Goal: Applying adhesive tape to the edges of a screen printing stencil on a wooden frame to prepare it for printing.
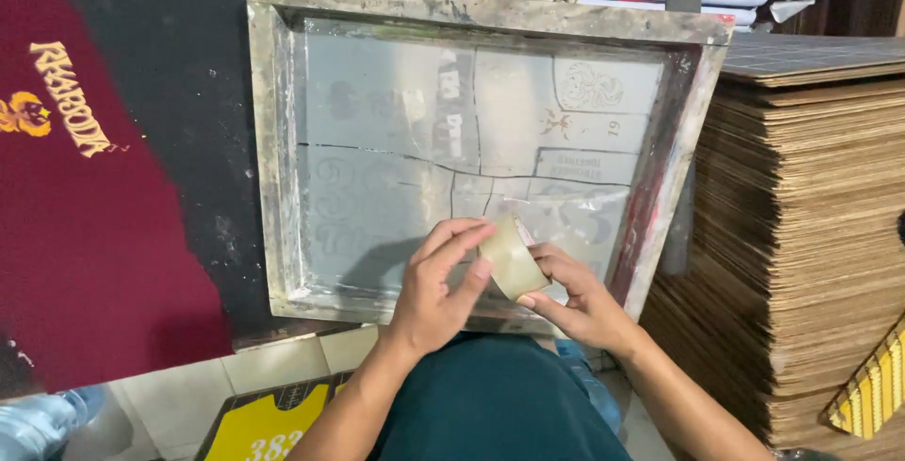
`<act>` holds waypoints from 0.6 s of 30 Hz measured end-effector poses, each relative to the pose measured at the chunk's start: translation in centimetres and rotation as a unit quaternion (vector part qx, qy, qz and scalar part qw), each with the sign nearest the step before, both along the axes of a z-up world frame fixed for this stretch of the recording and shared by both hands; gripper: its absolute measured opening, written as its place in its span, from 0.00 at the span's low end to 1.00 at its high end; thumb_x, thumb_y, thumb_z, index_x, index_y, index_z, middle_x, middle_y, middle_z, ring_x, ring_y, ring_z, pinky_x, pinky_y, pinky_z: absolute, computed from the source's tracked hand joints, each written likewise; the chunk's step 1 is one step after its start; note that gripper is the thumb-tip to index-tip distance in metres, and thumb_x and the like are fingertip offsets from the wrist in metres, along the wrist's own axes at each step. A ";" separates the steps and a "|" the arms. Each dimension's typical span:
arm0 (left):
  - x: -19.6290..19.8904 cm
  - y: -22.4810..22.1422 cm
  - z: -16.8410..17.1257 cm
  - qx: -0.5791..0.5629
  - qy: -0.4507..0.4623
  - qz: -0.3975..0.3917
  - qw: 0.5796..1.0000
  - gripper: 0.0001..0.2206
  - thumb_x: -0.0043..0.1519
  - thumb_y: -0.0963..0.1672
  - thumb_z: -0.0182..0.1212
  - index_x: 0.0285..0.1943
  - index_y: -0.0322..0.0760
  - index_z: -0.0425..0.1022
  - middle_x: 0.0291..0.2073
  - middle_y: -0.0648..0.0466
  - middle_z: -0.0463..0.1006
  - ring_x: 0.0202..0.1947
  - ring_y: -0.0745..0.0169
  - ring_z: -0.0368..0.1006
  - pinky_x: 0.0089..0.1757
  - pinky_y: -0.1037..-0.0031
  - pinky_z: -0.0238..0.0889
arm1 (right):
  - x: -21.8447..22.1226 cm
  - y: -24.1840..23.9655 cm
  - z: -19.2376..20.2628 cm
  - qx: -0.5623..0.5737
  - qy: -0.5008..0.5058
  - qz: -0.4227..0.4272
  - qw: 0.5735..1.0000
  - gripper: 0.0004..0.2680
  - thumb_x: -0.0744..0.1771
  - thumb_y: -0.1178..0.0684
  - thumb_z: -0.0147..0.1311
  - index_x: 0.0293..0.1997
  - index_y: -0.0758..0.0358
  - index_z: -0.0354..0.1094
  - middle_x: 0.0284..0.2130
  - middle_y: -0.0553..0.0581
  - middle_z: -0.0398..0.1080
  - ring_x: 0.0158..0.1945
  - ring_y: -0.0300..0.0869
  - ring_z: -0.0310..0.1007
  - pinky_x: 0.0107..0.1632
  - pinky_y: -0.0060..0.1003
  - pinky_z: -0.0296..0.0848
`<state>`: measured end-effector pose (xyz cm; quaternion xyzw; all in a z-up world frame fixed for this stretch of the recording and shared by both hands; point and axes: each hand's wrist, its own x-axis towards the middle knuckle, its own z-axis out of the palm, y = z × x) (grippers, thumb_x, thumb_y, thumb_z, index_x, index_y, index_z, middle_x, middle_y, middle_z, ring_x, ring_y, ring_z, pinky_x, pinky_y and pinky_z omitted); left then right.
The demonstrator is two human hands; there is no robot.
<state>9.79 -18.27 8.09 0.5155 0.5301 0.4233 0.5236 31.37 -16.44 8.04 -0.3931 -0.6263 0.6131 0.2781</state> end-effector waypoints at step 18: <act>3.0 1.2 0.4 0.170 0.115 -0.051 0.977 0.19 0.60 0.45 0.68 0.60 0.37 0.76 0.52 0.47 0.77 0.52 0.41 0.74 0.52 0.53 0.68 | 4.0 1.3 -2.5 -0.020 0.027 0.053 0.998 0.07 0.65 0.54 0.62 0.33 0.67 0.70 0.27 0.60 0.70 0.35 0.54 0.73 0.42 0.50 0.73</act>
